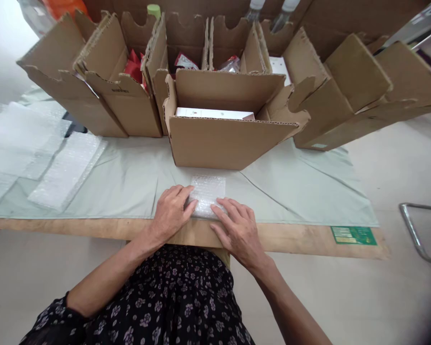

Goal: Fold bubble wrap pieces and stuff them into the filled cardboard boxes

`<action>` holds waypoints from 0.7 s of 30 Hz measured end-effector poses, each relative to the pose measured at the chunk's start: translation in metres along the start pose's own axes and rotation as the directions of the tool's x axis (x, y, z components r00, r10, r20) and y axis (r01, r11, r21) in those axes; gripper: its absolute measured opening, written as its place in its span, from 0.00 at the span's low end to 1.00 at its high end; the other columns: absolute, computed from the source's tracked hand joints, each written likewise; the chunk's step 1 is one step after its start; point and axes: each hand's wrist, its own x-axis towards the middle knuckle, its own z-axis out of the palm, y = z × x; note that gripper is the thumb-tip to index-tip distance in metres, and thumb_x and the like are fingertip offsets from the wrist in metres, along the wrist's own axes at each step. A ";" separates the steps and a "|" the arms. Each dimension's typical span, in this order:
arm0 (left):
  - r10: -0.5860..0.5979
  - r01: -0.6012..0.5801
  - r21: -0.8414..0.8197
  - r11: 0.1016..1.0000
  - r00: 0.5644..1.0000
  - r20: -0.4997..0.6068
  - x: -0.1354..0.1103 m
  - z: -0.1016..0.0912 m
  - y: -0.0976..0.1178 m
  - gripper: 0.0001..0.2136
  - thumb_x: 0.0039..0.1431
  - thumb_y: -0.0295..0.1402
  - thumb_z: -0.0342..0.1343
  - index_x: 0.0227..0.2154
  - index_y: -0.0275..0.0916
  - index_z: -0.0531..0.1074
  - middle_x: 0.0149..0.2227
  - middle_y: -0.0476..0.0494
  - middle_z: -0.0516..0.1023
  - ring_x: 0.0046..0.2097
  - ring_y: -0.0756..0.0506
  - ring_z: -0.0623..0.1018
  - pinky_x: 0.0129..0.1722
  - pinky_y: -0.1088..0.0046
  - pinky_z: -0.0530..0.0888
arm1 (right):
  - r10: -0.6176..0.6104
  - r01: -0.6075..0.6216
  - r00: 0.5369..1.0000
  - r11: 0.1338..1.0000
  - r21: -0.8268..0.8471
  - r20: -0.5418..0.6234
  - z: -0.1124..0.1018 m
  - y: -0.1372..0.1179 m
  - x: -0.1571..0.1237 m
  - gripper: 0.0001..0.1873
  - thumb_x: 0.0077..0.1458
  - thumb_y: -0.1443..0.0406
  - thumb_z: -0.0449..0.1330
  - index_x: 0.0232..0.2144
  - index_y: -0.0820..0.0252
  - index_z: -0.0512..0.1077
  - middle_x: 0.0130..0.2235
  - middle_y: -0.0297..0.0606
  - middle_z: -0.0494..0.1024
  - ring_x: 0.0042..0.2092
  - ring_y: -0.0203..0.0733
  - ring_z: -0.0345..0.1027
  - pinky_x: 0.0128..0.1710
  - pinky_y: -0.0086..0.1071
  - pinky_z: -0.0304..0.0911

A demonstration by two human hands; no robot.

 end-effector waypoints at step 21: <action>-0.352 0.456 -0.889 -0.037 0.827 0.439 -0.032 -0.001 0.042 0.25 0.52 0.41 0.74 0.50 0.38 0.76 0.48 0.40 0.83 0.51 0.40 0.80 0.56 0.61 0.75 | 0.404 -0.358 0.906 0.563 0.745 0.130 -0.009 -0.014 -0.009 0.33 0.65 0.44 0.59 0.64 0.54 0.67 0.58 0.50 0.78 0.50 0.49 0.78 0.47 0.40 0.77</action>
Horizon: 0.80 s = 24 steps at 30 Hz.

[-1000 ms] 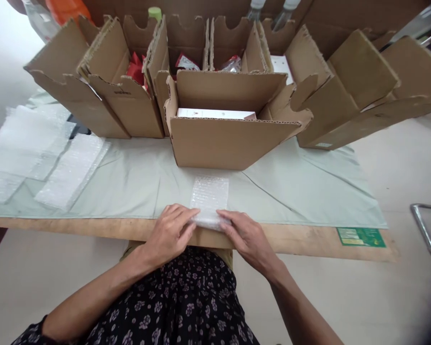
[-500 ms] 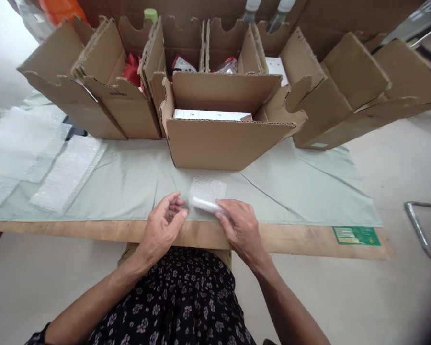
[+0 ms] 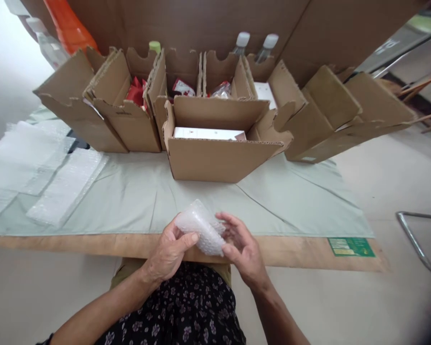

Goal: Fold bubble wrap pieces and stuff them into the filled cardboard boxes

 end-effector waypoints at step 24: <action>0.208 -0.213 0.365 0.906 0.977 0.054 0.046 -0.032 0.008 0.17 0.62 0.45 0.64 0.47 0.38 0.77 0.44 0.37 0.84 0.46 0.40 0.82 0.49 0.63 0.77 | -0.377 0.279 0.779 0.924 -0.263 -0.501 -0.113 -0.108 0.115 0.18 0.56 0.61 0.71 0.50 0.50 0.82 0.43 0.39 0.84 0.37 0.41 0.76 0.34 0.34 0.71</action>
